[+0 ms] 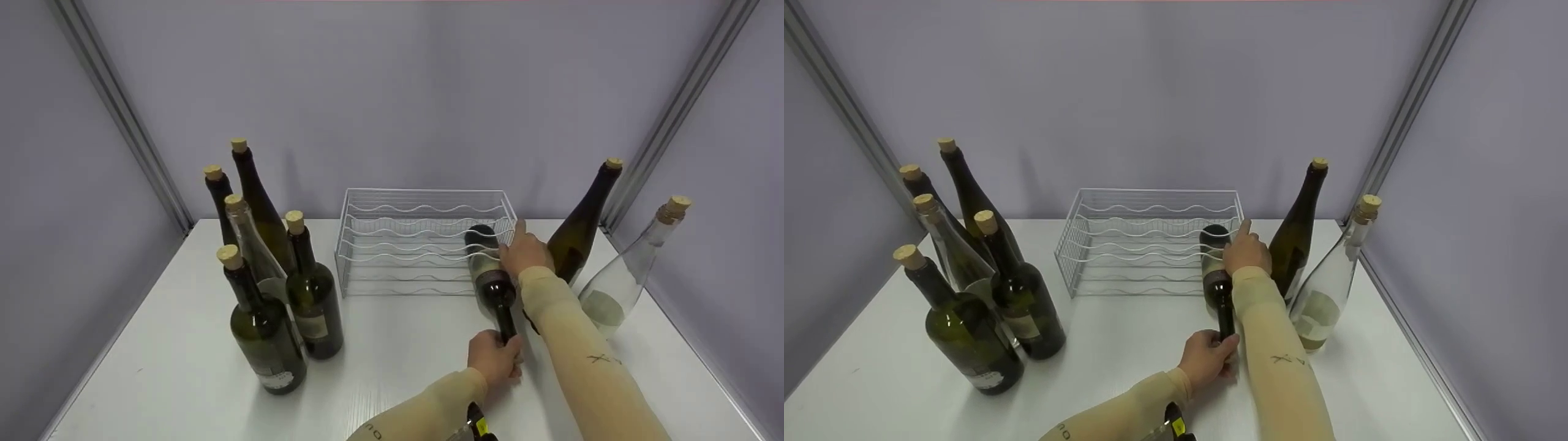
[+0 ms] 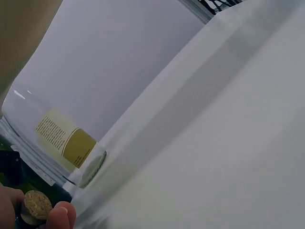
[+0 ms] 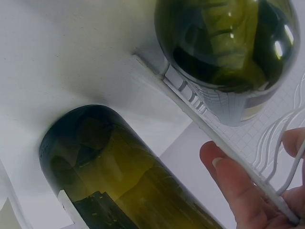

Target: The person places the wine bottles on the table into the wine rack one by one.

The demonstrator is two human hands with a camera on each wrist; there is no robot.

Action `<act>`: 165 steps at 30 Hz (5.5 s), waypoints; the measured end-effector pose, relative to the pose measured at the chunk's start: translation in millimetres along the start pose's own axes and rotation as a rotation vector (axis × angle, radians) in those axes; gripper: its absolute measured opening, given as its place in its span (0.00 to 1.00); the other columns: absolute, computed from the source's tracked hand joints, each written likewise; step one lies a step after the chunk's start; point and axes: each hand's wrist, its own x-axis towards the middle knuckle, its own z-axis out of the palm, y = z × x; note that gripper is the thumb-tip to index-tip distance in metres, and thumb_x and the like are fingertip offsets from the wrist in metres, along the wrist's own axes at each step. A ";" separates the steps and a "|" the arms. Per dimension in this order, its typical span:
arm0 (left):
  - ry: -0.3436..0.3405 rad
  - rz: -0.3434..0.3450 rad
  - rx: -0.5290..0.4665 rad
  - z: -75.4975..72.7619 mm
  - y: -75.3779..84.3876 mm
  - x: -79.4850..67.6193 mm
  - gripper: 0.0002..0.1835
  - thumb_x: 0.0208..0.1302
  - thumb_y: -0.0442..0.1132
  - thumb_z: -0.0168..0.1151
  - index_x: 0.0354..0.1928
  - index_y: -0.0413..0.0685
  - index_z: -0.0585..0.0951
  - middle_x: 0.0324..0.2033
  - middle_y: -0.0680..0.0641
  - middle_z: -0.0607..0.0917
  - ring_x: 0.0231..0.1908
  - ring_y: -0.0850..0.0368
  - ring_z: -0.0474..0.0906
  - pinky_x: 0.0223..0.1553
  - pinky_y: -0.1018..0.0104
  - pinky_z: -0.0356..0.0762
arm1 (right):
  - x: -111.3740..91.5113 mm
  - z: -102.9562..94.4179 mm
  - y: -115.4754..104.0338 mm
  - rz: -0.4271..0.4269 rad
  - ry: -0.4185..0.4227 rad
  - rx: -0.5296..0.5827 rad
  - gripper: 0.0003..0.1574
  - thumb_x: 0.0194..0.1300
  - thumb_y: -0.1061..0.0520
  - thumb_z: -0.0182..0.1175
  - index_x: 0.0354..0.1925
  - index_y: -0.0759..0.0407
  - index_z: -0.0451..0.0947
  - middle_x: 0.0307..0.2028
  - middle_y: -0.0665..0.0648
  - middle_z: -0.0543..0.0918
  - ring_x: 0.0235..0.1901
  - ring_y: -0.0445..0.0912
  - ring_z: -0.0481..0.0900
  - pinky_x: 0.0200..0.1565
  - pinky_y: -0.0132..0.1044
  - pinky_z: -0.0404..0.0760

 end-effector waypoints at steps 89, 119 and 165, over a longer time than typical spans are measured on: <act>-0.076 -0.034 -0.212 -3.7 -16.6 29.0 0.17 0.70 0.48 0.55 0.31 0.41 0.76 0.24 0.45 0.82 0.20 0.56 0.79 0.27 0.62 0.82 | -1.6 -1.3 -1.8 0.022 -0.036 0.014 0.40 0.68 0.60 0.47 0.70 0.73 0.44 0.44 0.78 0.77 0.39 0.67 0.80 0.42 0.59 0.78; -0.067 0.001 -0.154 -6.1 -17.9 24.6 0.16 0.70 0.48 0.56 0.31 0.42 0.77 0.22 0.46 0.83 0.20 0.56 0.81 0.26 0.63 0.81 | -4.6 2.2 -2.1 0.013 -0.011 0.019 0.35 0.71 0.59 0.43 0.70 0.73 0.46 0.44 0.78 0.77 0.39 0.68 0.80 0.43 0.60 0.77; -0.109 -0.003 0.157 -51.5 2.8 -6.0 0.31 0.65 0.56 0.58 0.60 0.41 0.68 0.24 0.48 0.82 0.16 0.57 0.76 0.25 0.64 0.78 | -6.3 -7.3 -0.4 -0.006 -0.120 0.076 0.43 0.71 0.53 0.46 0.71 0.74 0.38 0.54 0.82 0.69 0.50 0.72 0.73 0.51 0.62 0.72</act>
